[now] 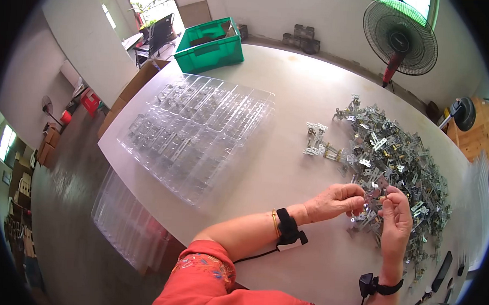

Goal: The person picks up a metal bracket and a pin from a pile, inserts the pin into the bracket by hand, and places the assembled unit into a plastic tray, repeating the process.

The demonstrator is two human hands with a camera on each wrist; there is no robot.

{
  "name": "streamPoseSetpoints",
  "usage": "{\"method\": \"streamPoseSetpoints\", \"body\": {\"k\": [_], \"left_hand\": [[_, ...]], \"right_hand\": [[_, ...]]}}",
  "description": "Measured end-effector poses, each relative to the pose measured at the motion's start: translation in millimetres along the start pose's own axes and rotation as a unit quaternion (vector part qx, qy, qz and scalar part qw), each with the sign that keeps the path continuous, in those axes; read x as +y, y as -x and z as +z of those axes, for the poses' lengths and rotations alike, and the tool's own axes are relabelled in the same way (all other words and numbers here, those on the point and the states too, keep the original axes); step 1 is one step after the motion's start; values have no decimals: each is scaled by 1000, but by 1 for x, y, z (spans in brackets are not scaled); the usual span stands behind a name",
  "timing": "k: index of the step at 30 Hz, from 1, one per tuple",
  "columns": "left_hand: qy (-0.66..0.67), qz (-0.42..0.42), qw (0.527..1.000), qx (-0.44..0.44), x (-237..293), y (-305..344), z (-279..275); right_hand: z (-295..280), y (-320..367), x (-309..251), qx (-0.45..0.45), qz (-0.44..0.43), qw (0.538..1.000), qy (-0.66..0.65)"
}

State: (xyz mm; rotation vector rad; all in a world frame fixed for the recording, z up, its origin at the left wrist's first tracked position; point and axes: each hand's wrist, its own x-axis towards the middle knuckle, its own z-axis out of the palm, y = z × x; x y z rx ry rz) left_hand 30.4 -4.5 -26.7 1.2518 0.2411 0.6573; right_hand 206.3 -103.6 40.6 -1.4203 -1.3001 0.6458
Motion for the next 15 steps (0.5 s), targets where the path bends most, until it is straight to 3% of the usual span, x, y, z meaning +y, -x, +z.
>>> {"method": "streamPoseSetpoints", "body": {"k": [3, 5, 11, 15], "left_hand": [[-2, -19, 999, -41, 3, 1, 3], [0, -21, 999, -44, 2, 1, 2], [-4, -40, 999, -36, -1, 1, 3], [-59, 9, 998, 0, -1, 1, 7]], "right_hand": [[1, 0, -6, 9, 1, 997, -82], [-3, 0, -5, -57, 34, 987, -148], [-3, 1, -7, -51, 27, 993, -101], [-2, 0, -2, -43, 37, 991, -120]]}}
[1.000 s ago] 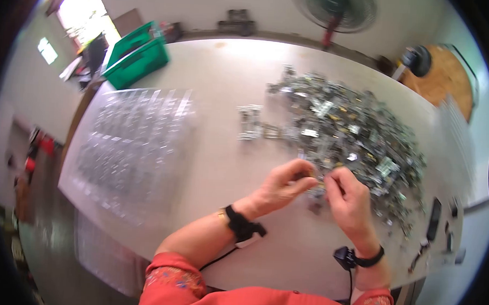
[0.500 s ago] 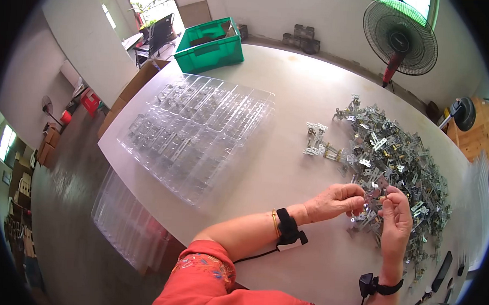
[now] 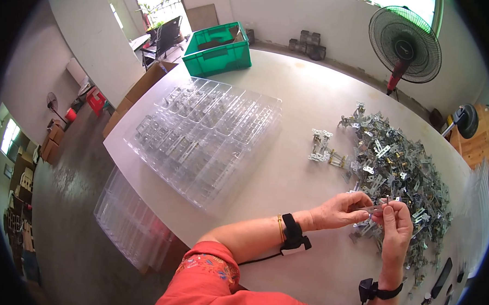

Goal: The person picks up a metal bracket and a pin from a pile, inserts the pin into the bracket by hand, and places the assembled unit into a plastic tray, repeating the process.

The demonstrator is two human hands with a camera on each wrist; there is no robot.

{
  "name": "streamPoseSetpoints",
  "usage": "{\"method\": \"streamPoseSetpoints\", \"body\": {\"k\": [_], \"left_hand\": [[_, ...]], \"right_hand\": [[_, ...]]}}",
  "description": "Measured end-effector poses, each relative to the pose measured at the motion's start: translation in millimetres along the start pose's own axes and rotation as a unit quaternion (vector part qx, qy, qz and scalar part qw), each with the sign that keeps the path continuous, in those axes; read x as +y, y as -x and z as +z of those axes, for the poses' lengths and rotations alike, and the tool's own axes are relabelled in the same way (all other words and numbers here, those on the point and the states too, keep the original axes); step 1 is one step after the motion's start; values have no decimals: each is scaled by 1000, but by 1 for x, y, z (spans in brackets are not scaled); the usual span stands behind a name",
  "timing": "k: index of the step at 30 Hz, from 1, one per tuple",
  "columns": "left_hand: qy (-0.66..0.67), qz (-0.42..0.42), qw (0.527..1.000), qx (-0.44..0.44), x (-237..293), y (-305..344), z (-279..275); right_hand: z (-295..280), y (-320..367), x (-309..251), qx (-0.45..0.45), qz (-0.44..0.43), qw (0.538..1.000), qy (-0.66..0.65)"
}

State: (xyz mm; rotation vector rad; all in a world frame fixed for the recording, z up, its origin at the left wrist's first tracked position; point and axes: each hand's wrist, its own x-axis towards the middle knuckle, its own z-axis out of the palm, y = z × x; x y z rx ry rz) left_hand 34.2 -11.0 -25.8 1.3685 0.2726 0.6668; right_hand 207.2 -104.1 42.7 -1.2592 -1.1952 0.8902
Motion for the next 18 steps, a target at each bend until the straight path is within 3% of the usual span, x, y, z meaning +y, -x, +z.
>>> {"method": "streamPoseSetpoints", "body": {"k": [7, 10, 15, 18], "left_hand": [[-167, 130, 973, 96, -6, -3, 1], [-218, 155, 959, 98, -6, -3, 0], [-189, 136, 965, 120, -4, -2, 3], [-168, 134, 965, 147, -8, -4, 3]], "right_hand": [[3, 0, 3, 27, 7, 1000, -9], [3, 0, 4, 24, 10, 1000, -14], [5, 0, 4, 29, 1, 999, -15], [6, 0, 1, 96, -57, 994, 22]]}}
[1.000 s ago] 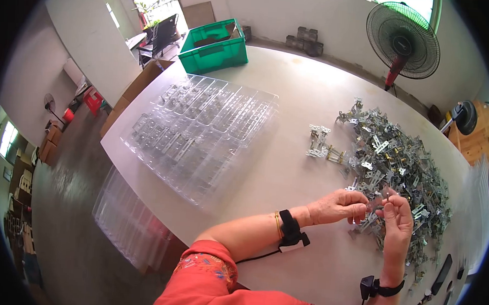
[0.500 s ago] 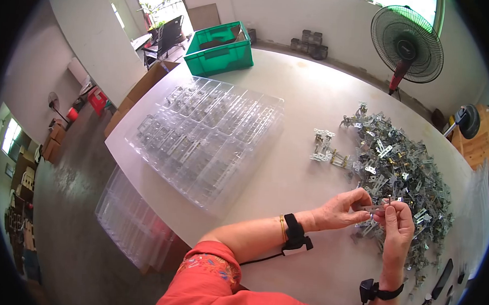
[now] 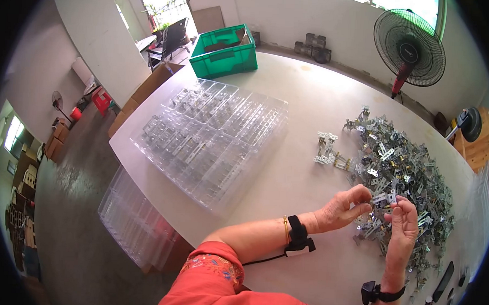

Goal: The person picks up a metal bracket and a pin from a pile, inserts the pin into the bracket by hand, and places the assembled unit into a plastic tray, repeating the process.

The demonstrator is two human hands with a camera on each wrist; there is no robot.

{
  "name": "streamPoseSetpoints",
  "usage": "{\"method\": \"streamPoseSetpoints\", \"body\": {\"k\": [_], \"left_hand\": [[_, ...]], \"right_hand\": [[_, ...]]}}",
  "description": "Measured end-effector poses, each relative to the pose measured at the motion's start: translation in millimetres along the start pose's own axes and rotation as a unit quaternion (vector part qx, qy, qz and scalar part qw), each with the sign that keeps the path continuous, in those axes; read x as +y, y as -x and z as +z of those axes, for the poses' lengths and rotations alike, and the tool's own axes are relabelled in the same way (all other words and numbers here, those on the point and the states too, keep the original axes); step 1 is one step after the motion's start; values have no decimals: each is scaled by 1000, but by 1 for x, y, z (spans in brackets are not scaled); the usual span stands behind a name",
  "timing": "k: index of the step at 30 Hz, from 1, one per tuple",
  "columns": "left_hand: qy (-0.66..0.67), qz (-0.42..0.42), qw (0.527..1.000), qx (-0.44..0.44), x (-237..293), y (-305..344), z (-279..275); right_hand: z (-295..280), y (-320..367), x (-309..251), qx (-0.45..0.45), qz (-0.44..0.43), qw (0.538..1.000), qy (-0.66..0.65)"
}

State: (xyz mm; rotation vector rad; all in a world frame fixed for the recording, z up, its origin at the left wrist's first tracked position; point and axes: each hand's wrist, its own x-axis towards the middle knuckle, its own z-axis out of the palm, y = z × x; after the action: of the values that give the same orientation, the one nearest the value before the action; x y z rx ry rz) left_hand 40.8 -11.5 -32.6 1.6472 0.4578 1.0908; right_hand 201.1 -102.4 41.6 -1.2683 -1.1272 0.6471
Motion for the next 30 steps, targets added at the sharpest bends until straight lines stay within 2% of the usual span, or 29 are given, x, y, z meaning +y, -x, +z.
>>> {"method": "streamPoseSetpoints", "body": {"k": [3, 5, 6, 8, 10, 13, 14, 16, 17, 19, 22, 30], "left_hand": [[27, -21, 999, 13, -4, 0, -2], [46, -34, 998, 16, -5, -1, -2], [96, -48, 994, 24, -6, -1, -1], [146, -65, 987, 29, -8, -1, -1], [189, -85, 977, 46, -13, -1, 0], [209, -83, 973, 50, -17, -2, 0], [209, -82, 973, 51, -17, -2, -1], [198, -99, 974, 44, -12, -2, -3], [198, -100, 974, 43, -12, -2, -3], [208, -96, 973, 41, -13, -2, -2], [196, -103, 974, 38, -11, -2, -3], [155, -96, 983, 36, -5, -7, -6]], "right_hand": [[-10, 1, -2, -29, -13, 999, 17], [-10, 3, -9, -106, 28, 994, 24], [-8, 3, -13, -106, 28, 994, 23], [-1, 8, -21, -202, 112, 972, -34], [2, 13, -22, -220, 143, 964, -44], [-3, 26, -11, -396, 252, 879, -84], [-3, 32, -4, -396, 251, 879, -83], [-4, 44, 10, -483, 336, 797, -139], [-3, 50, 17, -481, 337, 797, -140], [-2, 58, 30, -518, 405, 737, -159], [-4, 56, 41, -533, 388, 718, -225], [-1, 54, 44, -569, 361, 716, -181]]}}
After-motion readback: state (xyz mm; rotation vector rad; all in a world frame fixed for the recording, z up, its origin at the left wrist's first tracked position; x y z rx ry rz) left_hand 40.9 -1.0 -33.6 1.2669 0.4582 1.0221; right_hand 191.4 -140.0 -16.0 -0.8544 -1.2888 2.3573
